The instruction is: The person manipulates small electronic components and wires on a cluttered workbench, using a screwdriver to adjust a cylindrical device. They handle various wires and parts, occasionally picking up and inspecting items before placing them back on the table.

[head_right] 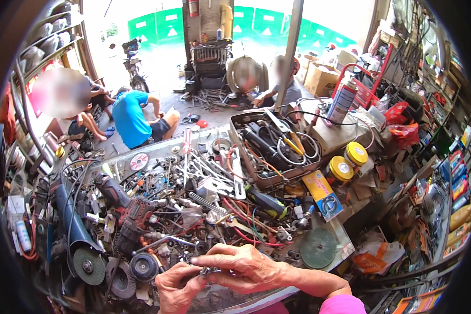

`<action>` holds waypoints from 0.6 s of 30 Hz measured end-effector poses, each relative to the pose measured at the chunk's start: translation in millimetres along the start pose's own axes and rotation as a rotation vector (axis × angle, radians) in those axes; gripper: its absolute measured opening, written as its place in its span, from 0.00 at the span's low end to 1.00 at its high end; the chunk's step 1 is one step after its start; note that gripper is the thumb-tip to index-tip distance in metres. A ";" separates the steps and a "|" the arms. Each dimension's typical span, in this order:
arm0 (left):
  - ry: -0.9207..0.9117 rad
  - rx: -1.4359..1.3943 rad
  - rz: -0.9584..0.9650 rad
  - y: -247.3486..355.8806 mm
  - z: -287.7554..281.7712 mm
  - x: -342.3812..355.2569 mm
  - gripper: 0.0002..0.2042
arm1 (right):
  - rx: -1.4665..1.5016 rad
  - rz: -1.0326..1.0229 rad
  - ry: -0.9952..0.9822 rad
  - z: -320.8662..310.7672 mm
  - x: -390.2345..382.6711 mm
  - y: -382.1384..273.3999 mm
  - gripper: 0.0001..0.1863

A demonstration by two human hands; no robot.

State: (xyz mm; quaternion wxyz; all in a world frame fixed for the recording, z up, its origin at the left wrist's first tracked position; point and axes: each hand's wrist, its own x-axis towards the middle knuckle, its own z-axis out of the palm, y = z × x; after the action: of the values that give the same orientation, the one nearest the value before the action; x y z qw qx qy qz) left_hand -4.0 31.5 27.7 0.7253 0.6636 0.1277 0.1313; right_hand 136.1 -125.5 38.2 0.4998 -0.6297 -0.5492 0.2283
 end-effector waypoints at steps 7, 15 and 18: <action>-0.115 -0.200 -0.248 -11.6 -6.6 1.4 0.08 | -0.065 -0.028 -0.021 -2.7 -1.6 9.9 0.18; -0.144 0.062 -0.007 -19.1 -9.3 2.5 0.07 | -0.041 -0.090 0.010 -4.2 0.4 11.5 0.17; -0.131 0.069 -0.040 -14.2 -9.4 3.0 0.06 | -0.044 -0.061 -0.003 -7.5 0.4 8.2 0.16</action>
State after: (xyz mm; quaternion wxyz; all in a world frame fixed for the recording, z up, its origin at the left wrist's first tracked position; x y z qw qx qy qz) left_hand -4.3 40.1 12.7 0.7114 0.6925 0.0979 0.0686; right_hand 146.3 -127.2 34.1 0.4916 -0.6233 -0.5738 0.2015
